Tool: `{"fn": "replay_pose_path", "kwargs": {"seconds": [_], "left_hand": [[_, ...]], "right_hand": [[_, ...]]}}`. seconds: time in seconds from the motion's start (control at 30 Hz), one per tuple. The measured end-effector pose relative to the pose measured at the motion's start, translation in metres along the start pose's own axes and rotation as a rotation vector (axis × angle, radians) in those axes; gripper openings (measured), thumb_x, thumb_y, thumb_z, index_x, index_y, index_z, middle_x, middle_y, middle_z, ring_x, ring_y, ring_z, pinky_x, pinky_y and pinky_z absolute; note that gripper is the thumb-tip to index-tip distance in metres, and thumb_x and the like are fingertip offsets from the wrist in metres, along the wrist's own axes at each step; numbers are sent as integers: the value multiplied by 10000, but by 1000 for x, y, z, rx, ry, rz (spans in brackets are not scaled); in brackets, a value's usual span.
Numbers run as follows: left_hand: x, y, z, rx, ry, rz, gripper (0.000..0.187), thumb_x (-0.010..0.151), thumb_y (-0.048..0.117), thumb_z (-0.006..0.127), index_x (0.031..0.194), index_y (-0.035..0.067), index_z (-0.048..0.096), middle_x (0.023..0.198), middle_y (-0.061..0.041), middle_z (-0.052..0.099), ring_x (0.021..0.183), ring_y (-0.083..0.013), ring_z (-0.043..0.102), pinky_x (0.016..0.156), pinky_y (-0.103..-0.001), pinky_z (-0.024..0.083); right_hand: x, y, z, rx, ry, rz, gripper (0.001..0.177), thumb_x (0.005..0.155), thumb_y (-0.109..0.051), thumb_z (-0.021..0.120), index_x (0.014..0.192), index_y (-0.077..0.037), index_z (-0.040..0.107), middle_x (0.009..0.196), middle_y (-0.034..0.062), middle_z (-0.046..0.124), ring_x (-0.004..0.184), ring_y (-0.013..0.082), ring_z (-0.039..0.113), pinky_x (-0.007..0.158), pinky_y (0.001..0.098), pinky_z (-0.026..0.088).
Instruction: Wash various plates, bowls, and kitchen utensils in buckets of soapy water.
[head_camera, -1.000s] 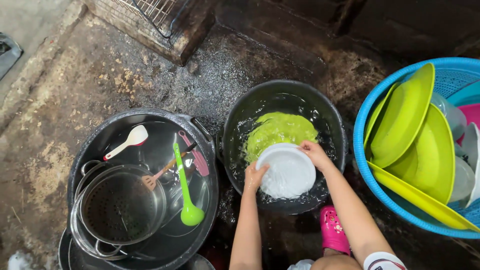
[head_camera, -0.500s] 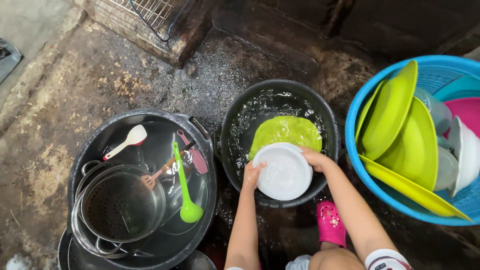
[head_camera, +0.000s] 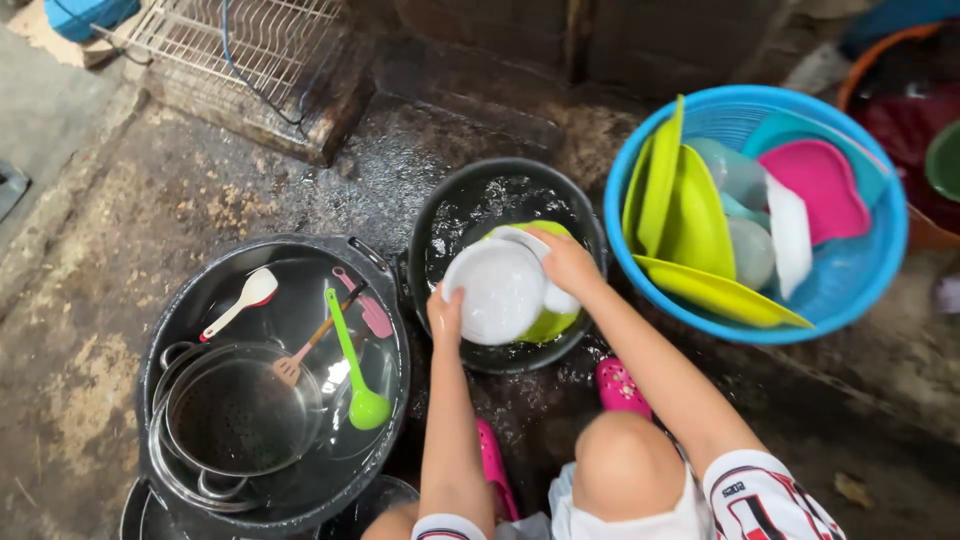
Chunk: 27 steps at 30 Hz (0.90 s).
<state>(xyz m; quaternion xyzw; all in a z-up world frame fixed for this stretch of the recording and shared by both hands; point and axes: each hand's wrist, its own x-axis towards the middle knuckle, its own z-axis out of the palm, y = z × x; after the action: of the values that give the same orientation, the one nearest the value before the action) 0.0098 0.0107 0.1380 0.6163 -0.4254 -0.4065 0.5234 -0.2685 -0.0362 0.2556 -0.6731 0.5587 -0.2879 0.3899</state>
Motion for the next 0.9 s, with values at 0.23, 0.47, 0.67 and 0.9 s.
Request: {"fn": "replay_pose_path", "kwargs": {"seconds": [0.23,0.47,0.67,0.9], "left_hand": [[-62,148,47,529,80,494,527,871,-47,559,1322,194,683,1280,-206,695,1164,-410,683,985,-430,527],[-93,170,93,875,72,726,601,857,-90,561,1370,208,662,1424,-199,594,1288,-405,588,1075,-474,484],[-100,189,140,858,70,911,577,864,-38,595,1357,251,676,1400,-160,628,1254,-368,618,1019,-458,518],[-101,236,173,753,40,1058,514,859,-9,619,1314,214,707,1336,-98,677,1205,-303,666,945,-425,545]], "right_hand": [[-82,-76,-62,-408,432,-420,714,796,8,559,1461,-252,587,1439,297,523,1282,473,547,1082,501,456],[-111,-52,-183,-951,893,-576,532,945,-82,638,1414,-332,657,1453,189,590,1299,350,592,1031,513,490],[-79,17,-257,-1020,881,-381,584,947,-59,621,1466,-325,660,1502,152,600,1347,307,592,1005,449,485],[-17,104,-276,-1180,674,-229,619,920,-76,603,1456,-384,635,1470,134,625,1272,269,640,876,400,499]]}}
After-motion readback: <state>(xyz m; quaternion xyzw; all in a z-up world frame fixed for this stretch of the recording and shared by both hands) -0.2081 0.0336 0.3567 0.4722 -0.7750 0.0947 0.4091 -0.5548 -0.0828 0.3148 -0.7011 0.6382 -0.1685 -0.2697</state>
